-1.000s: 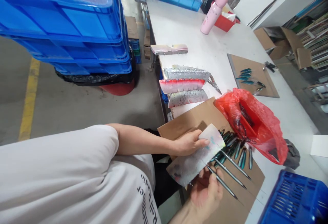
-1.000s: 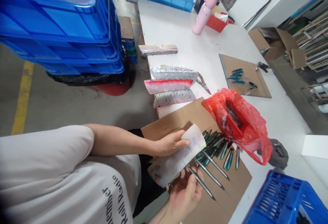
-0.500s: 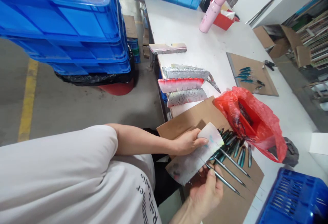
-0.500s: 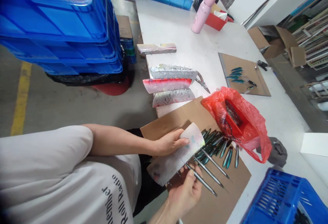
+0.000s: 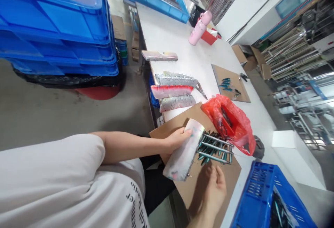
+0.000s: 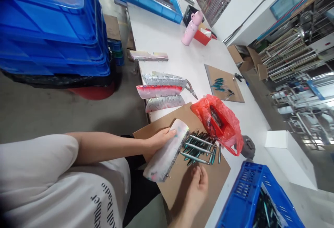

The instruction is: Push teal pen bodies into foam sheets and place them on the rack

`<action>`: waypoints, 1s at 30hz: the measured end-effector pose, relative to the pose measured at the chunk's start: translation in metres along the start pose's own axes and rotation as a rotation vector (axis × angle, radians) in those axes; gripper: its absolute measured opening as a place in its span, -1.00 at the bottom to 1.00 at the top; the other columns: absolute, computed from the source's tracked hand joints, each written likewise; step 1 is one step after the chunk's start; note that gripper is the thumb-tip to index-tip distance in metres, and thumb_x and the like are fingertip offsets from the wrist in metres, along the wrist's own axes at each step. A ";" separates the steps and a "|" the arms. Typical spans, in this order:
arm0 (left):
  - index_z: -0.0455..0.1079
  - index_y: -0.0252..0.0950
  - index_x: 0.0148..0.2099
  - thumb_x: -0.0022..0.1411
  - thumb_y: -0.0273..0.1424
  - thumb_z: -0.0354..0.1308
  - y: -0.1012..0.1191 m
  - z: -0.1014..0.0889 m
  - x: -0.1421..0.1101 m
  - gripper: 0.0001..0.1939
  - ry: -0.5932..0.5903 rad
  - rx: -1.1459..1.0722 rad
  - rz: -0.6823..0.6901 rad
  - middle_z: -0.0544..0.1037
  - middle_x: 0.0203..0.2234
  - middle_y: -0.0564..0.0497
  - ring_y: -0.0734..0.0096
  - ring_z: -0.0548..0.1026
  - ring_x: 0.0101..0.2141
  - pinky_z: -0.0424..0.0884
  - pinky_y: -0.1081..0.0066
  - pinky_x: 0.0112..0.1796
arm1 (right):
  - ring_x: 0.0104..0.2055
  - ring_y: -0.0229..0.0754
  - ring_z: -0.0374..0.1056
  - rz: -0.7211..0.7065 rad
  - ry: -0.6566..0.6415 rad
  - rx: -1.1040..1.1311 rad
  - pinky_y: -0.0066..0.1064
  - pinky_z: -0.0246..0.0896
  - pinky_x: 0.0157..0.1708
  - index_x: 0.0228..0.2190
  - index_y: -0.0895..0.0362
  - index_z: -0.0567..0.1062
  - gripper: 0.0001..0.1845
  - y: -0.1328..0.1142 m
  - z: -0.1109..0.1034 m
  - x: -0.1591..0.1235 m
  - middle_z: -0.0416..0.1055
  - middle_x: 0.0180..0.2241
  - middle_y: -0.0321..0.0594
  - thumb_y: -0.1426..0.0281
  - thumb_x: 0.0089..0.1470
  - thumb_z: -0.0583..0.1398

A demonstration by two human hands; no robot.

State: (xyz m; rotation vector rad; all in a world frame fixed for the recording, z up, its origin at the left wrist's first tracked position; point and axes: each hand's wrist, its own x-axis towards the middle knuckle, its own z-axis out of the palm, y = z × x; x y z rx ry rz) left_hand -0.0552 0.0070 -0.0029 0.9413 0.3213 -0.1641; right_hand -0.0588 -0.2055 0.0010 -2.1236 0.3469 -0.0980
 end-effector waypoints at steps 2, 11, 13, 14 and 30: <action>0.21 -0.32 -0.19 0.13 -0.01 -0.06 -0.001 0.001 0.002 -0.55 -0.005 -0.040 -0.012 0.40 -0.42 0.00 0.48 0.35 -0.49 0.31 0.47 -0.49 | -0.26 -0.13 0.36 -0.004 -0.001 -0.144 -0.22 0.22 -0.16 -0.18 0.07 0.36 -0.48 0.002 0.000 0.030 0.44 -0.32 -0.22 0.10 -0.21 0.15; 0.24 -0.33 -0.19 0.12 -0.03 -0.04 0.003 0.002 0.001 -0.56 -0.034 -0.009 0.010 0.43 -0.41 -0.03 0.42 0.39 -0.47 0.32 0.43 -0.47 | -0.57 -0.09 0.27 0.072 -0.019 -0.675 0.05 0.15 -0.33 -0.38 -0.01 0.46 -0.69 -0.008 -0.007 0.081 0.24 -0.68 -0.37 0.27 -0.30 0.17; 0.25 -0.34 -0.20 0.11 -0.03 -0.02 0.004 0.002 0.001 -0.55 -0.033 -0.009 0.001 0.42 -0.41 -0.03 0.43 0.37 -0.48 0.32 0.43 -0.46 | -0.56 -0.06 0.29 0.081 -0.030 -0.753 0.08 0.14 -0.31 -0.42 0.00 0.46 -0.74 -0.005 -0.019 0.077 0.23 -0.70 -0.37 0.31 -0.29 0.13; 0.25 -0.34 -0.20 0.11 -0.03 -0.02 0.004 0.003 0.002 -0.55 -0.031 -0.006 -0.004 0.42 -0.42 -0.02 0.44 0.37 -0.48 0.31 0.44 -0.46 | -0.53 -0.04 0.31 0.084 -0.042 -0.782 0.07 0.14 -0.29 -0.43 0.00 0.46 -0.75 -0.003 -0.026 0.074 0.24 -0.70 -0.35 0.31 -0.29 0.12; 0.20 -0.32 -0.20 0.14 -0.10 -0.05 -0.004 0.005 -0.003 -0.64 -0.058 0.300 0.150 0.35 -0.39 0.04 0.46 0.29 -0.40 0.24 0.50 -0.43 | -0.38 -0.32 0.40 0.185 0.117 0.816 -0.44 0.37 -0.43 -0.34 -0.01 0.42 -0.78 0.010 0.012 -0.061 0.45 -0.41 -0.44 0.39 -0.16 0.20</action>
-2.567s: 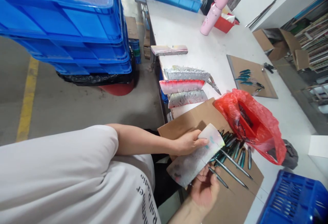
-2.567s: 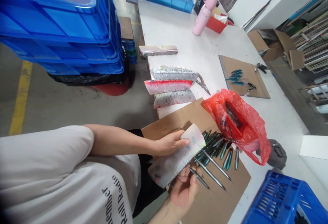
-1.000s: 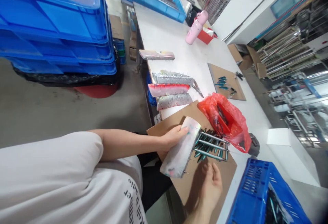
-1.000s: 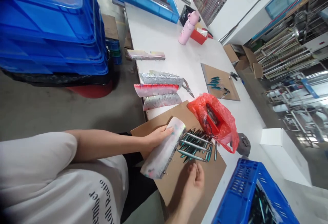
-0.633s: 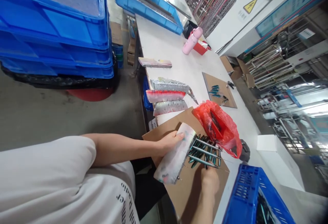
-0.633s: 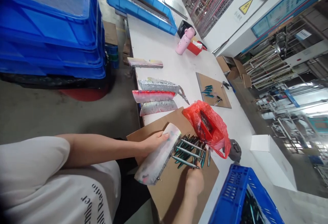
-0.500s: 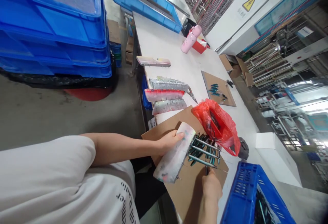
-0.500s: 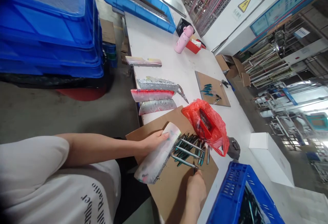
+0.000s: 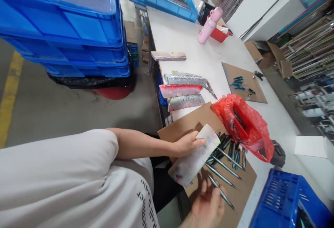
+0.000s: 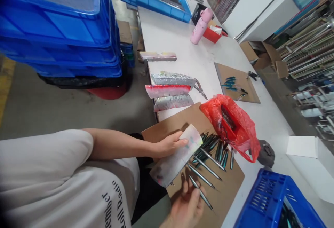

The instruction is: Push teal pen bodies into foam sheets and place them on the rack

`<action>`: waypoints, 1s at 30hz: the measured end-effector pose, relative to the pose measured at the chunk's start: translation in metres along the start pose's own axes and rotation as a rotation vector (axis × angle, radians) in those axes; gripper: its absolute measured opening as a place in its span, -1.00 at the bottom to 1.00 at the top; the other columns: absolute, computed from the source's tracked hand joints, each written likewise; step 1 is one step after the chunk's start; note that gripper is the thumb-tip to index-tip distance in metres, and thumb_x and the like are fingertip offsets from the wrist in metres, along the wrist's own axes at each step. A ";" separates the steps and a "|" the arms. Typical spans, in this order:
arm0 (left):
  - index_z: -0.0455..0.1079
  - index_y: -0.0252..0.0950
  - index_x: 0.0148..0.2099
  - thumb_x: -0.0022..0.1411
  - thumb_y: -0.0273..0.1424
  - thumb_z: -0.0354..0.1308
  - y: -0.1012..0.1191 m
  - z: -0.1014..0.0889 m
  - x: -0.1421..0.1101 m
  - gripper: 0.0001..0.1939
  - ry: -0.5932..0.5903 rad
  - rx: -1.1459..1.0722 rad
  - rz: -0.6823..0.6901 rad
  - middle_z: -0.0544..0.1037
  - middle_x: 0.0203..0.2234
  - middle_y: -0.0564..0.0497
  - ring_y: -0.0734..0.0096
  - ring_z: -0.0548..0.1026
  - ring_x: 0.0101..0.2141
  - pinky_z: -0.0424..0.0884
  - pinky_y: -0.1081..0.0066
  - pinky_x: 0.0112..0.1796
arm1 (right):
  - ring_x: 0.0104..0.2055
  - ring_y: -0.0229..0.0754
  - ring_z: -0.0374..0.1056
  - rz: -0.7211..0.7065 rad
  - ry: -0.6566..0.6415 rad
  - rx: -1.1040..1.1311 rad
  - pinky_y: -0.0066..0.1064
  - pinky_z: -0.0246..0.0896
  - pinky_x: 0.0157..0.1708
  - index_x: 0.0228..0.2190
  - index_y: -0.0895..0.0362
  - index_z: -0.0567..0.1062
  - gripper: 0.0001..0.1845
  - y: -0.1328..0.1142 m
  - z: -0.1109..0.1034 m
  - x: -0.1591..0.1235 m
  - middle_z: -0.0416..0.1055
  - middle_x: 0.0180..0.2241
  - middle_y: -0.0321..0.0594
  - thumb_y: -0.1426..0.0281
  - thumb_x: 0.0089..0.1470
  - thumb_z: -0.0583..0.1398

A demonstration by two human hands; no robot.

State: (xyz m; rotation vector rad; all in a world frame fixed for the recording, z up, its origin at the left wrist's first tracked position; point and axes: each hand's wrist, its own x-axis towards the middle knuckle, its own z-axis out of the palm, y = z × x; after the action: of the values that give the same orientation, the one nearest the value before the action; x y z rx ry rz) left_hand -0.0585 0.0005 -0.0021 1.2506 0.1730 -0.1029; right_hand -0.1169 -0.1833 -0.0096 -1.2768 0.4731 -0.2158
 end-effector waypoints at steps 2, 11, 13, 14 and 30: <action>0.19 -0.33 -0.19 0.16 -0.11 -0.06 0.001 0.000 -0.001 -0.63 -0.006 0.016 0.011 0.34 -0.38 0.04 0.47 0.28 -0.40 0.23 0.50 -0.43 | -0.33 -0.38 0.38 -0.001 -0.002 0.045 -0.46 0.36 -0.30 -0.34 -0.02 0.41 -0.78 0.011 0.011 -0.006 0.44 -0.39 -0.48 0.41 -0.14 0.18; 0.17 -0.31 -0.18 0.16 -0.10 -0.06 0.000 0.001 0.001 -0.63 -0.017 -0.012 -0.007 0.33 -0.38 0.04 0.47 0.28 -0.40 0.23 0.48 -0.42 | -0.28 -0.41 0.34 0.048 -0.020 0.111 -0.50 0.35 -0.29 -0.32 0.04 0.40 -0.79 0.008 0.014 -0.005 0.37 -0.38 -0.42 0.46 -0.09 0.11; 0.17 -0.31 -0.19 0.16 -0.10 -0.07 0.000 0.000 0.000 -0.63 -0.018 -0.010 -0.006 0.33 -0.38 0.04 0.47 0.28 -0.40 0.23 0.49 -0.42 | -0.28 -0.39 0.34 0.057 -0.020 0.111 -0.48 0.36 -0.28 -0.32 0.03 0.40 -0.78 0.008 0.016 -0.006 0.36 -0.38 -0.42 0.47 -0.10 0.10; 0.17 -0.31 -0.19 0.17 -0.09 -0.08 0.000 0.000 0.000 -0.63 -0.018 -0.004 -0.008 0.33 -0.38 0.04 0.47 0.29 -0.40 0.23 0.49 -0.43 | -0.29 -0.38 0.35 0.062 -0.021 0.109 -0.46 0.36 -0.28 -0.32 0.04 0.40 -0.77 0.007 0.016 -0.006 0.36 -0.37 -0.41 0.47 -0.11 0.10; 0.18 -0.31 -0.17 0.19 -0.08 -0.12 -0.002 -0.002 0.000 -0.62 -0.018 0.113 0.009 0.36 -0.35 0.02 0.44 0.32 -0.37 0.23 0.48 -0.41 | -0.28 -0.40 0.33 0.028 -0.086 0.032 -0.46 0.34 -0.24 -0.32 0.02 0.38 -0.79 0.010 0.011 -0.004 0.31 -0.32 -0.39 0.43 -0.09 0.10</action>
State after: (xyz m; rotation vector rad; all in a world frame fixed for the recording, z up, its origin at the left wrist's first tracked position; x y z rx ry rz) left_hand -0.0588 0.0016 -0.0041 1.3621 0.1479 -0.1173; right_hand -0.1165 -0.1696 -0.0158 -1.2428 0.4123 -0.1441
